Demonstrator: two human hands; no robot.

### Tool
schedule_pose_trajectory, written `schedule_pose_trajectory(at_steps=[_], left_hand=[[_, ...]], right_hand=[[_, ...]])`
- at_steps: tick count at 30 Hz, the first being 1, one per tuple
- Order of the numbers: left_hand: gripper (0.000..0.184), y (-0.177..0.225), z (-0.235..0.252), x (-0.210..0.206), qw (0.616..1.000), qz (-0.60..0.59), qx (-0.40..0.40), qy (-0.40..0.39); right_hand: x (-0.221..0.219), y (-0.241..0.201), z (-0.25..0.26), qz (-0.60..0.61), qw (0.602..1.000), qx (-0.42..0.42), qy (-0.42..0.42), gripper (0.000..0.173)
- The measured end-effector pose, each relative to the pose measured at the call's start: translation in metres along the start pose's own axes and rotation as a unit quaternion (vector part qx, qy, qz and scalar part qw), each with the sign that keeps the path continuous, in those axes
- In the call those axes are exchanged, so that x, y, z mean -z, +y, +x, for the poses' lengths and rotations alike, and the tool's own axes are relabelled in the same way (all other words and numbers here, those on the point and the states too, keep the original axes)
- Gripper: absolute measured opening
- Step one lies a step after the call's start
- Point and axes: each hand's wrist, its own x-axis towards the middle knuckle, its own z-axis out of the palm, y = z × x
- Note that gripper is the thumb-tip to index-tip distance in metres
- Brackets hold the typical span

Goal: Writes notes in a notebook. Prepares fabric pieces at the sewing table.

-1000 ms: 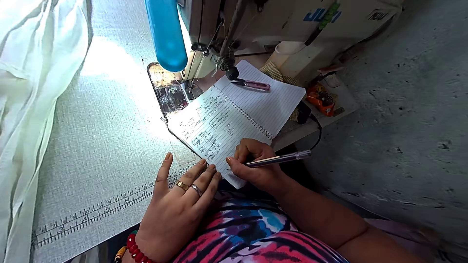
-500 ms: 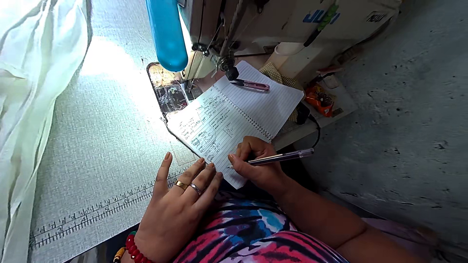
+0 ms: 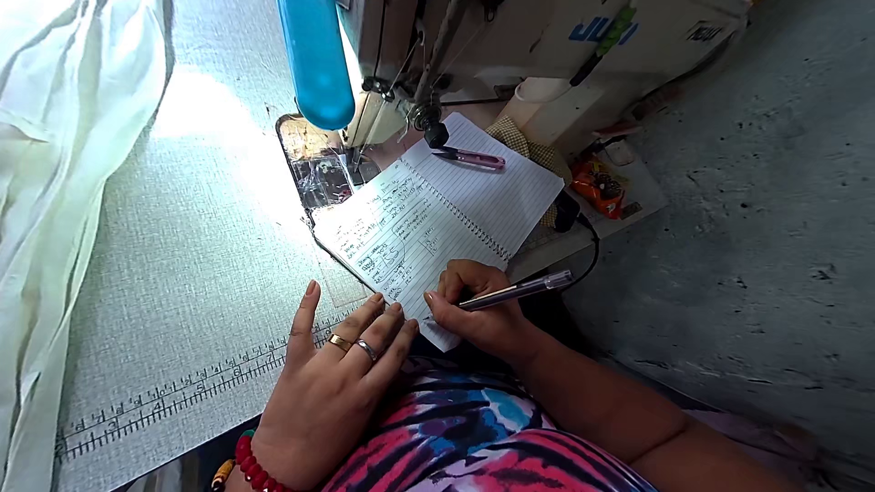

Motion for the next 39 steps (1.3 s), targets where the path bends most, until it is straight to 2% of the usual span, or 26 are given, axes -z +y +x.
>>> schedule_pose_trajectory(at_steps=[13, 17, 21, 39], left_hand=[[0.032, 0.0, 0.0, 0.0, 1.0, -0.003, 0.0, 0.001], [0.032, -0.001, 0.0, 0.0, 1.0, 0.001, 0.001, -0.003], [0.032, -0.001, 0.0, -0.001, 1.0, -0.001, 0.0, -0.001], [0.033, 0.0, 0.0, 0.0, 1.0, 0.009, 0.005, -0.008]], right_hand=[[0.0, 0.0, -0.001, -0.019, 1.0, 0.006, 0.003, 0.027], [0.011, -0.01, 0.0, -0.025, 0.999, 0.042, 0.02, 0.025], [0.011, -0.005, 0.001, 0.036, 0.999, -0.012, 0.023, 0.027], [0.0, 0.001, 0.0, -0.014, 1.0, -0.001, 0.001, 0.027]])
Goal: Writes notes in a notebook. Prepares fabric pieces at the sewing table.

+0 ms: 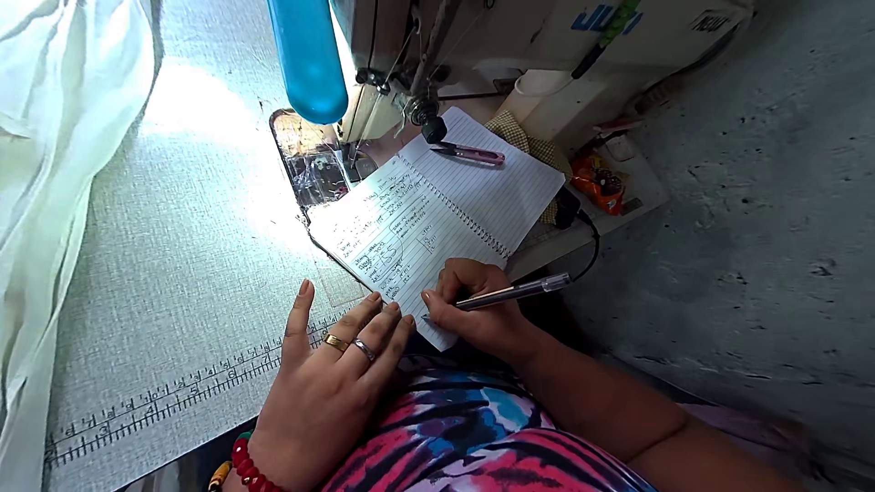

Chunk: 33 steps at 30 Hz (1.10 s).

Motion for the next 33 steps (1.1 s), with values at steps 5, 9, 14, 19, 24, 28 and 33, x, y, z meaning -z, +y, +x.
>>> schedule_pose_trajectory(at_steps=[5, 9, 14, 19, 24, 28, 33], left_hand=[[0.032, -0.0001, -0.0007, -0.0005, 1.0, -0.005, 0.002, 0.003], [0.032, -0.0002, -0.0006, -0.0008, 1.0, -0.004, -0.002, 0.006], [0.031, -0.0004, -0.0001, -0.0001, 1.0, -0.005, -0.002, 0.005], [0.031, 0.0, -0.0002, -0.0005, 1.0, -0.003, 0.0, 0.009], [0.031, -0.0004, -0.0004, 0.0, 1.0, -0.005, -0.002, 0.006], [0.031, -0.0003, -0.0006, 0.0, 1.0, -0.008, -0.001, 0.008], [0.031, -0.0006, -0.0007, 0.0, 1.0, -0.011, -0.002, 0.006]], right_hand=[[0.0009, -0.0001, 0.0002, 0.013, 1.0, -0.004, 0.001, 0.027], [0.0004, 0.0003, 0.0005, 0.02, 1.0, -0.001, 0.003, 0.028], [0.0001, 0.0003, 0.0, 0.01, 1.0, 0.003, -0.003, 0.027], [-0.0017, 0.0007, -0.0016, -0.022, 1.0, 0.01, -0.002, 0.026], [-0.0001, 0.001, -0.0005, -0.004, 1.0, 0.008, -0.001, 0.027], [0.001, 0.0011, -0.0005, -0.006, 1.0, 0.007, -0.008, 0.027], [0.0017, 0.0005, 0.0008, -0.009, 1.0, 0.0, -0.007, 0.027]])
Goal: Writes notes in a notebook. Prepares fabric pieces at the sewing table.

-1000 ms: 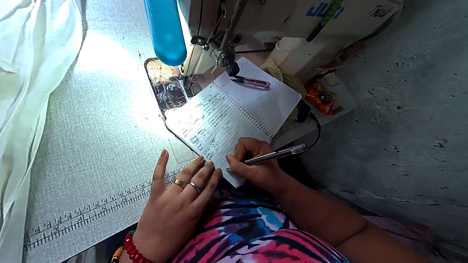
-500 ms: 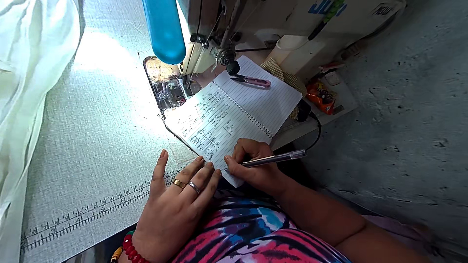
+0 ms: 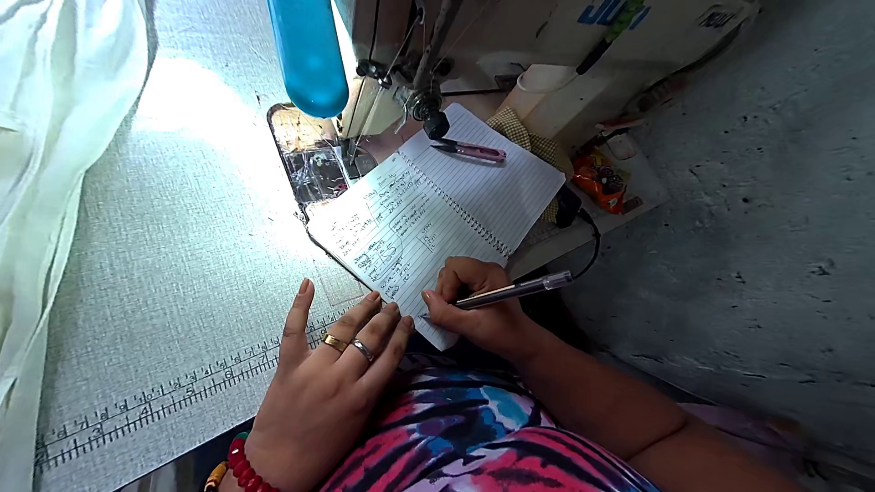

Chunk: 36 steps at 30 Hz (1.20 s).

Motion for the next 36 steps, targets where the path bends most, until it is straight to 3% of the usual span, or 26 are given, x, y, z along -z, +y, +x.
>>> schedule_pose_trajectory(at_steps=[36], left_hand=[[0.033, 0.0006, 0.0015, 0.0007, 1.0, 0.001, 0.004, -0.009]], right_hand=[[0.0097, 0.0009, 0.0017, 0.014, 1.0, 0.001, 0.013, 0.025]])
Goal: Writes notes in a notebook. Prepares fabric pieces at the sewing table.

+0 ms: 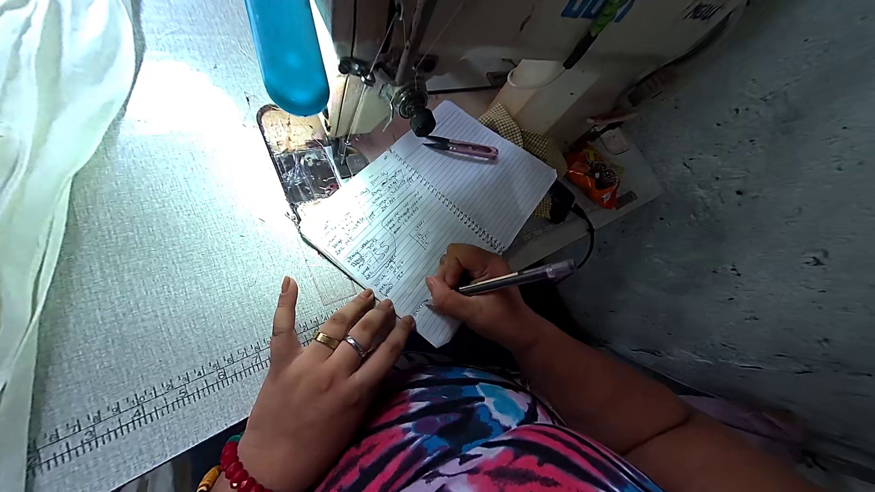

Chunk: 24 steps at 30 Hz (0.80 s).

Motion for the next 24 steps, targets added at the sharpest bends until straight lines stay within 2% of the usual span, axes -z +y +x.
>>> schedule_pose_trajectory(at_steps=[4, 24], left_hand=[[0.032, 0.001, 0.0, 0.001, 1.0, -0.008, 0.009, 0.002], [0.033, 0.0, -0.001, 0.0, 1.0, -0.006, 0.01, 0.001]], right_hand=[[-0.002, -0.012, -0.005, 0.023, 1.0, -0.002, -0.011, 0.025], [-0.007, -0.001, -0.007, -0.014, 0.999, 0.014, -0.039, 0.026]])
